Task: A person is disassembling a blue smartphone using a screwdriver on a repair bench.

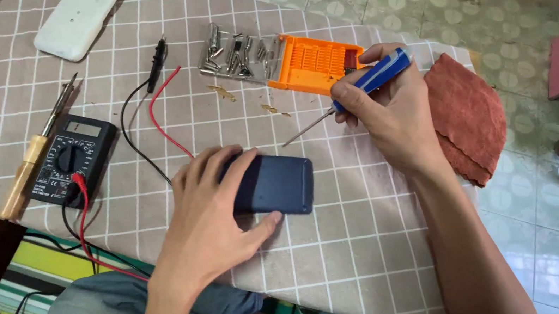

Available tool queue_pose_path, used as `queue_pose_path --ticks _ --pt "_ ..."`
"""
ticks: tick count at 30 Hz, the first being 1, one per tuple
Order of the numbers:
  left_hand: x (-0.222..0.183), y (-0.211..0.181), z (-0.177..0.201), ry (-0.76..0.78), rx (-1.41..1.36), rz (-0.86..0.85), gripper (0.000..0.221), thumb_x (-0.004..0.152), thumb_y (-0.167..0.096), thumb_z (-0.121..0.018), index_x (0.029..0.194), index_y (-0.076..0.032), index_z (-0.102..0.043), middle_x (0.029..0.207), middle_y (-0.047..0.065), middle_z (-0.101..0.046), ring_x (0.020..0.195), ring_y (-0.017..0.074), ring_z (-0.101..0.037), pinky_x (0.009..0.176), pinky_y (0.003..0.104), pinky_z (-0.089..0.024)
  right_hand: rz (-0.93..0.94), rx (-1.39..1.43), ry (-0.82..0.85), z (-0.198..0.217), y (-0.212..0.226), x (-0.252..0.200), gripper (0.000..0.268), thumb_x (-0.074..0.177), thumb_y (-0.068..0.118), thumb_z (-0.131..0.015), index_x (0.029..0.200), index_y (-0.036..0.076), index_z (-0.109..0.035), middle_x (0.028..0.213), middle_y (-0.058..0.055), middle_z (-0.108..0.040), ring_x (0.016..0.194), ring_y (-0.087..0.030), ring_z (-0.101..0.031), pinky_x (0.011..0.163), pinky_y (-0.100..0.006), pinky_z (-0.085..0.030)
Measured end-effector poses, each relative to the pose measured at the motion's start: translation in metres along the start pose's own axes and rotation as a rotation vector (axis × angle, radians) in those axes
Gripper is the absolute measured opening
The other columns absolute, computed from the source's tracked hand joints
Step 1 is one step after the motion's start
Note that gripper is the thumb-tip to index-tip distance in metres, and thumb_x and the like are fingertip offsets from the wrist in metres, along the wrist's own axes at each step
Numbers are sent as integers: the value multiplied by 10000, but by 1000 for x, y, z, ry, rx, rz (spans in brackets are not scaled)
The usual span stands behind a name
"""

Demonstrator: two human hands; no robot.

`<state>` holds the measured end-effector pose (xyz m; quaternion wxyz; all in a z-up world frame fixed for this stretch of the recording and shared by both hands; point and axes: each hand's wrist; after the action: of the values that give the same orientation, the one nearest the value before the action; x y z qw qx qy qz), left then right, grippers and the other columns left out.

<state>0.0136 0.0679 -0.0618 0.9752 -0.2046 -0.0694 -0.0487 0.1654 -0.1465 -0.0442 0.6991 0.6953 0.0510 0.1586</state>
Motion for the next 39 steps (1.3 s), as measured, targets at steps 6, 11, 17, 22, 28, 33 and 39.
queue_pose_path --ticks 6,11,17,22,28,33,39 --pt "-8 -4 -24 -105 -56 37 812 764 -556 -844 1390 -119 -565 1395 90 -532 1274 337 -448 1065 577 -347 -59 15 47 -6 -6 0 387 940 230 -736 1166 51 -479 838 -122 -628 624 -177 -654 561 -241 -559" --pt "-13 -5 -29 -175 -41 36 784 775 -574 -831 1364 -117 -587 1373 84 -550 1269 336 -463 1044 560 -361 -28 -110 38 -20 -2 -9 367 937 244 -749 1132 47 -508 840 -99 -646 627 -161 -687 586 -244 -599" --pt "-12 -5 -27 -189 -55 24 782 767 -575 -834 1352 -114 -596 1364 75 -551 1239 336 -471 1030 562 -364 -10 -183 35 -26 -8 -11 348 951 227 -748 1122 51 -501 880 -93 -704 635 -168 -697 632 -255 -596" --pt "-14 -6 -24 -350 -157 -40 560 908 -470 -740 1302 -86 -638 1348 99 -559 1295 335 -488 1060 551 -377 -57 65 19 -25 -18 -9 372 957 258 -717 1153 42 -486 861 -135 -663 638 -194 -658 578 -252 -550" --pt "-15 -13 -10 -615 -189 -145 181 937 -250 -787 1016 -102 -719 953 1 -715 922 233 -627 888 381 -437 -12 298 189 -25 -30 -14 424 974 277 -684 1198 30 -423 899 -184 -629 661 -222 -595 561 -264 -503" --pt "-22 -41 11 -424 -677 2 190 1002 -172 -620 912 -35 -717 808 42 -712 701 161 -638 640 290 -479 23 321 435 -30 -14 -31 424 960 301 -714 1193 55 -460 928 -168 -679 674 -196 -658 524 -231 -514" --pt "-60 -52 -7 -56 -1061 416 204 947 -275 -679 938 -97 -778 699 -5 -724 611 56 -607 552 219 -471 1 209 691 -36 7 -47 528 902 354 -759 1234 13 -531 917 -132 -733 678 -164 -685 570 -267 -596"
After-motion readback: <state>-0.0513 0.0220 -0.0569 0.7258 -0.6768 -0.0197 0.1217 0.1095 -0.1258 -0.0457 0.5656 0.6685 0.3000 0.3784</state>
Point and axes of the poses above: each hand's wrist, its own x-axis towards the middle knuckle, its own z-axis out of the back of the hand, y = z × x
